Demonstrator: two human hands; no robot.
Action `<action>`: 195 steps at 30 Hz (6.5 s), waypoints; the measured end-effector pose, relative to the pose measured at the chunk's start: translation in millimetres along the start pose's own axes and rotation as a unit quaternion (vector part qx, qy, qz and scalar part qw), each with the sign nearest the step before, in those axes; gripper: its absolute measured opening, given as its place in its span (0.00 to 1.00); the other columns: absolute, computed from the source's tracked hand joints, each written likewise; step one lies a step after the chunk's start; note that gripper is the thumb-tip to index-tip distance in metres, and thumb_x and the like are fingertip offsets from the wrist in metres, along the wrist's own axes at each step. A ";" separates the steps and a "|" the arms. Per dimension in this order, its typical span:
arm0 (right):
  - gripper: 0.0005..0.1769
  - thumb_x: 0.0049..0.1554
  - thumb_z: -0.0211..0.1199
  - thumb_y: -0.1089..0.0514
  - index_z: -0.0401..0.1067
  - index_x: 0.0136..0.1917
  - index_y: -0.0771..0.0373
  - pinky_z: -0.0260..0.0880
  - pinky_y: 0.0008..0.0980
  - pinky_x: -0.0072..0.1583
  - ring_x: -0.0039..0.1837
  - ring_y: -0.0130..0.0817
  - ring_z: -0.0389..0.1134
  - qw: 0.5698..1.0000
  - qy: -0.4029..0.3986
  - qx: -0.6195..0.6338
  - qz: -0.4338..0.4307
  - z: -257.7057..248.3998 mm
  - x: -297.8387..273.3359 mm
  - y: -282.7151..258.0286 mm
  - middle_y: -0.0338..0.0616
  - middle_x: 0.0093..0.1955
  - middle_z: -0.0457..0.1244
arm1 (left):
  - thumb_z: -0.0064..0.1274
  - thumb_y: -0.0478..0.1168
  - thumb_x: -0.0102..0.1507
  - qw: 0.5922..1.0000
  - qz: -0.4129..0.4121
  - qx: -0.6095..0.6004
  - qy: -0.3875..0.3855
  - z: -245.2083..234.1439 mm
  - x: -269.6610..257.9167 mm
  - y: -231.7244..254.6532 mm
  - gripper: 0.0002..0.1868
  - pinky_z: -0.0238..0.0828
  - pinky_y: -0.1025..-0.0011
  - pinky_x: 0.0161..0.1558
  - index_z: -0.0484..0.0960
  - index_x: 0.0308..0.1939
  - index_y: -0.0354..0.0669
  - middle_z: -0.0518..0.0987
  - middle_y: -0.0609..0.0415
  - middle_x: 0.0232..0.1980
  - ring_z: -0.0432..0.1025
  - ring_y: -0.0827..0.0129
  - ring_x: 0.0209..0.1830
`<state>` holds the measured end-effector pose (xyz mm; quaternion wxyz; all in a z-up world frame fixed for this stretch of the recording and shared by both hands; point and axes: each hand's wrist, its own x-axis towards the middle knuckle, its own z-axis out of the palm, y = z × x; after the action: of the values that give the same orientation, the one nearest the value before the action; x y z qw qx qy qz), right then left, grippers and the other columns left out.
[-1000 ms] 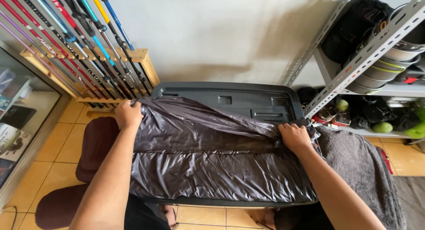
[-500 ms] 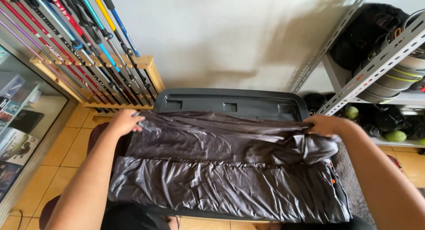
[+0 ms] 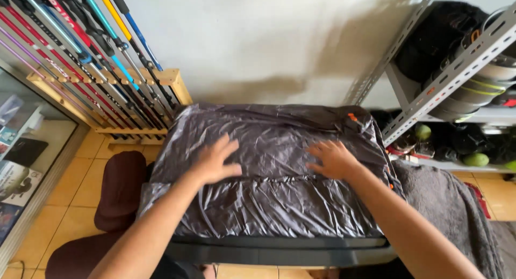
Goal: The person sits on the floor and folds a large black fabric item on top of a black plastic storage bin. They smooth the fabric, fold it in half, and then fold it again into a smaller rectangle.
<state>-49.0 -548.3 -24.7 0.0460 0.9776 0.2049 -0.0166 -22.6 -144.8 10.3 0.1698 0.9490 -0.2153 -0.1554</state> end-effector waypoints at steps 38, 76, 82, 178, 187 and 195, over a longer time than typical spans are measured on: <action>0.32 0.49 0.70 0.29 0.71 0.59 0.46 0.73 0.32 0.56 0.58 0.32 0.70 0.901 -0.383 -0.002 0.204 23.0 -93.8 52.5 0.32 0.57 0.69 | 0.46 0.50 0.64 0.970 -0.122 0.185 -0.104 30.7 -30.2 -107.5 0.35 0.64 0.48 0.64 0.59 0.75 0.51 0.75 0.48 0.64 0.70 0.49 0.63; 0.16 0.48 0.64 0.56 0.68 0.50 0.50 0.62 0.36 0.46 0.48 0.42 0.62 0.844 0.377 -0.300 0.234 -66.4 -223.4 53.1 0.41 0.49 0.60 | 0.52 0.21 0.53 0.750 0.033 0.369 0.548 -5.8 -167.4 -103.8 0.15 0.68 0.66 0.41 0.76 0.36 0.46 0.68 0.53 0.36 0.64 0.58 0.37; 0.31 0.58 0.50 0.55 0.59 0.73 0.29 0.67 0.44 0.62 0.67 0.40 0.62 0.958 -0.115 -0.165 0.204 70.2 -244.2 58.5 0.33 0.66 0.59 | 0.48 0.24 0.52 0.944 -0.014 0.293 0.151 93.9 -159.7 -142.4 0.17 0.68 0.51 0.42 0.72 0.40 0.48 0.73 0.51 0.42 0.70 0.49 0.47; 0.22 0.80 0.57 0.44 0.61 0.51 0.62 0.55 0.44 0.37 0.40 0.36 0.54 0.705 0.380 0.408 0.438 -71.7 -183.3 150.4 0.45 0.42 0.56 | 0.45 0.12 0.59 0.775 0.101 0.033 0.623 -118.7 -127.1 -82.4 0.17 0.71 0.56 0.56 0.74 0.46 0.32 0.72 0.41 0.51 0.70 0.47 0.54; 0.26 0.69 0.51 0.50 0.50 0.76 0.54 0.72 0.62 0.50 0.50 0.71 0.72 0.770 0.045 0.365 0.522 93.3 -244.6 71.3 0.75 0.58 0.67 | 0.37 0.23 0.64 0.975 -0.198 -0.047 0.095 51.4 -174.5 -123.6 0.40 0.72 0.57 0.36 0.60 0.76 0.67 0.71 0.52 0.72 0.80 0.49 0.42; 0.43 0.47 0.76 0.44 0.67 0.73 0.50 0.77 0.56 0.52 0.57 0.53 0.73 0.900 0.188 -0.091 0.382 66.9 -216.3 0.3 0.49 0.64 0.65 | 0.58 0.35 0.53 0.899 -0.012 0.288 0.330 109.3 -146.6 -102.1 0.41 0.71 0.39 0.51 0.70 0.72 0.59 0.72 0.32 0.63 0.70 0.36 0.60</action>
<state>-247.8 -641.4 -80.2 0.0985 0.9573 -0.1789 0.2048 -152.5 -18.3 -94.7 -0.0516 0.9557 -0.1707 0.2340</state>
